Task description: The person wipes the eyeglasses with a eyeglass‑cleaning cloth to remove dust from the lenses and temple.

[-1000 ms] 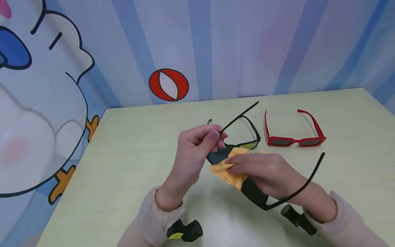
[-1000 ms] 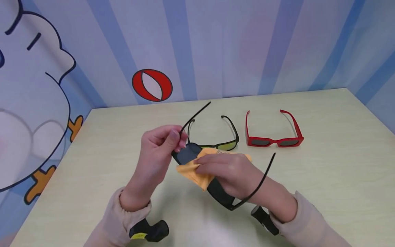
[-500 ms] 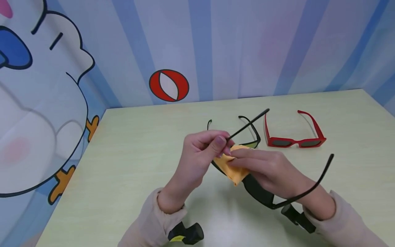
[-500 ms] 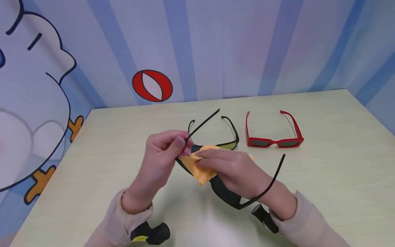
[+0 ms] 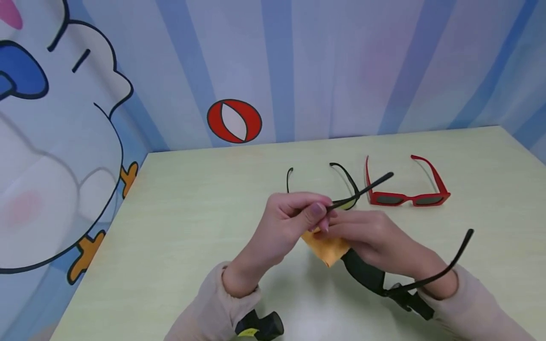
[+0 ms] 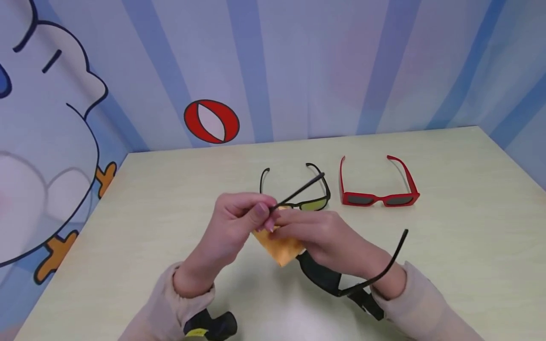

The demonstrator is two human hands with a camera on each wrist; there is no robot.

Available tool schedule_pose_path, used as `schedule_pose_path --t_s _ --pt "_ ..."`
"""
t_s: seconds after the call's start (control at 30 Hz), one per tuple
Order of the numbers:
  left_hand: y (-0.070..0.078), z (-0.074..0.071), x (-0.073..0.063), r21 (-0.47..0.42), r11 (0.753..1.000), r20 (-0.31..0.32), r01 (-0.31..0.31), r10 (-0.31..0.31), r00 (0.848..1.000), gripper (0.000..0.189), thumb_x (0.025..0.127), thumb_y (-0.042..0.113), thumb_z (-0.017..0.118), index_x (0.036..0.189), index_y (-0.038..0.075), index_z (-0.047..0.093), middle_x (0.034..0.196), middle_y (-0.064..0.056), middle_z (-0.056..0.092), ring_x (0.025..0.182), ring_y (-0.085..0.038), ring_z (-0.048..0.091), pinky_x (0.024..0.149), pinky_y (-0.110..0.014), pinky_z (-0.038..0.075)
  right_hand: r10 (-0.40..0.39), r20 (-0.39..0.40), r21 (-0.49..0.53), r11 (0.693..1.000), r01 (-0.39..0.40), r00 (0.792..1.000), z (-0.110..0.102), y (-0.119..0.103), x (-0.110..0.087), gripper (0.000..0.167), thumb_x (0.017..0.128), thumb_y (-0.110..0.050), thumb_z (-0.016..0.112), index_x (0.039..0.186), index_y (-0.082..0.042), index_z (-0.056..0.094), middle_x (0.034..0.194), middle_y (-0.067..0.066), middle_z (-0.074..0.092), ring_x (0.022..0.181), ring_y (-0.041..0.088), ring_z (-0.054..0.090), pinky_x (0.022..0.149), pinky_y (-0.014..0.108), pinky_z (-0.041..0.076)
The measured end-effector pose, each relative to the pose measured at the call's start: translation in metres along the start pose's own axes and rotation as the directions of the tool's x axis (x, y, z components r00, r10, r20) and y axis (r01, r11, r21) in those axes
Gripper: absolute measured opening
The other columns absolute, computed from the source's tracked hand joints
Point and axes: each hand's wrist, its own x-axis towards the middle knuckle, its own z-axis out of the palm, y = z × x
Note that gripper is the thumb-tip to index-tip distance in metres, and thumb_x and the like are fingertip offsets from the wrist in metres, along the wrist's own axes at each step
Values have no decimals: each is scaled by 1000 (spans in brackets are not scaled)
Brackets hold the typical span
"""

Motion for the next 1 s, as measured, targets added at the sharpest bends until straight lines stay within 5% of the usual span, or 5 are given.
schedule_pose_path --t_s 0.13,0.3,0.73,1.0 --pt "-1 2 0 -12 1000 -25 -1 1 1000 50 90 26 58 98 -23 54 73 -5 60 73 -7 58 68 -20 49 -88 -26 31 996 89 996 6 1 4 30 98 -2 38 98 -3 68 99 8 65 102 11 58 90 20 44" --pt "-3 2 2 12 1000 -81 -16 17 997 59 88 36 58 95 -22 55 73 5 58 67 -7 51 54 -17 42 -169 -56 76 982 173 984 12 -1 7 29 96 2 39 100 0 68 104 14 67 113 14 56 95 25 42" --pt "1 -9 5 97 994 -180 -59 76 981 43 93 23 57 96 -20 57 76 -4 61 68 -10 54 66 -20 48 -172 1 211 963 168 985 8 -7 10 26 96 2 42 96 -5 67 102 13 67 97 23 65 96 37 42" --pt "7 -13 3 124 990 -220 -72 98 971 47 92 26 59 94 -20 57 71 5 59 66 -11 53 67 -21 48 -202 -42 136 969 206 978 12 -5 10 24 95 2 43 89 -5 66 97 11 66 90 21 64 94 33 44"
